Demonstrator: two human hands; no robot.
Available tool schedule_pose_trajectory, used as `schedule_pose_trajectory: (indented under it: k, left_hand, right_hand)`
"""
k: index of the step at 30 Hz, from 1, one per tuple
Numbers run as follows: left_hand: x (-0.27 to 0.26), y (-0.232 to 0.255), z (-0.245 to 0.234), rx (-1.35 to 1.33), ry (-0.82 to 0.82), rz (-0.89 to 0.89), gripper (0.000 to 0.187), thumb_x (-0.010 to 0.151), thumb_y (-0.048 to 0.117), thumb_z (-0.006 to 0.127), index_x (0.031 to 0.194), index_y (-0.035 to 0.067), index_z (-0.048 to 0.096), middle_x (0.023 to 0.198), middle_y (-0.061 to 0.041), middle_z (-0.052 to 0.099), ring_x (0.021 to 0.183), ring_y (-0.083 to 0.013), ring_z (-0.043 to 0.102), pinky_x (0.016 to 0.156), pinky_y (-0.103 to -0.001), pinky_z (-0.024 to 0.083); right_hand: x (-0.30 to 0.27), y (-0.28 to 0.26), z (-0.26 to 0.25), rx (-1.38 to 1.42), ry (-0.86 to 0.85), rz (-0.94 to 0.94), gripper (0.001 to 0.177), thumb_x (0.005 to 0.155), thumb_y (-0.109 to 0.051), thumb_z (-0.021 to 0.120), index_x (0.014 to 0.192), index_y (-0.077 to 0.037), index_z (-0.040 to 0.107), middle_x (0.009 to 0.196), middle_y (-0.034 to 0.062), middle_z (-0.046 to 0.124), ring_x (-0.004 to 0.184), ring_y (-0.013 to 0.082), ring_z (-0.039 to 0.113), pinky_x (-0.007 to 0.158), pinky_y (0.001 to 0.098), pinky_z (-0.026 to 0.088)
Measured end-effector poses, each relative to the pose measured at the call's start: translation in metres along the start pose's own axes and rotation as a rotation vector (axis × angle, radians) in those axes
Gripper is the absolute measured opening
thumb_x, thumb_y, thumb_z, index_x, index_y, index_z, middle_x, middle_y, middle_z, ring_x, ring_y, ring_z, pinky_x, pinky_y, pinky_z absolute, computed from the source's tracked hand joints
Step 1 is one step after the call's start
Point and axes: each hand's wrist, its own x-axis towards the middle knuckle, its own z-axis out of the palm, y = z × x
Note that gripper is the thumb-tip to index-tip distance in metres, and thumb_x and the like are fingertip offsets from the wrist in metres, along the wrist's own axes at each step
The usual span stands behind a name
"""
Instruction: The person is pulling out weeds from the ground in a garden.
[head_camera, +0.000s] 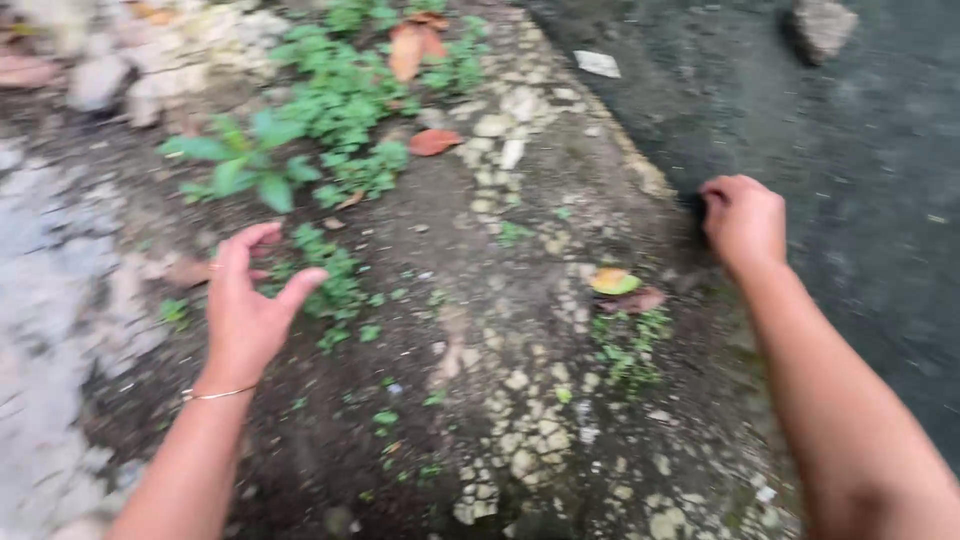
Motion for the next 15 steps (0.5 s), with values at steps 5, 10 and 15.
schedule_pose_trajectory:
  k: [5, 10, 15]
  left_hand:
    - [-0.021, -0.028, -0.001, 0.237, -0.131, -0.027, 0.138, 0.038, 0.049, 0.1, 0.154, 0.008, 0.035, 0.145, -0.022, 0.043, 0.131, -0.0409, 0.04, 0.111, -0.052, 0.036]
    - [-0.015, -0.03, 0.034, 0.431, -0.179, -0.083, 0.147, 0.038, 0.056, 0.099, 0.155, 0.007, 0.026, 0.156, -0.027, 0.023, 0.141, -0.0484, 0.022, 0.111, -0.064, 0.021]
    - [-0.013, -0.074, 0.068, 0.421, 0.01, 0.238, 0.031, 0.091, 0.023, 0.064, 0.121, 0.016, 0.069, 0.156, -0.015, 0.053, 0.145, -0.0398, 0.041, 0.115, -0.057, 0.028]
  right_hand:
    - [-0.021, -0.071, -0.037, 0.047, -0.472, 0.065, 0.025, 0.088, -0.022, 0.074, 0.109, -0.011, 0.08, 0.122, 0.0148, 0.069, 0.104, 0.032, 0.07, 0.093, 0.0428, 0.057]
    - [-0.027, -0.127, -0.066, -0.055, -0.635, -0.077, 0.04, 0.083, -0.032, 0.077, 0.119, -0.014, 0.076, 0.138, 0.0109, 0.061, 0.12, 0.0311, 0.065, 0.102, 0.0414, 0.053]
    - [-0.021, -0.179, -0.084, -0.028, -0.62, -0.118, 0.036, 0.086, -0.037, 0.073, 0.115, -0.016, 0.077, 0.127, 0.0065, 0.069, 0.112, 0.0256, 0.069, 0.099, 0.0405, 0.056]
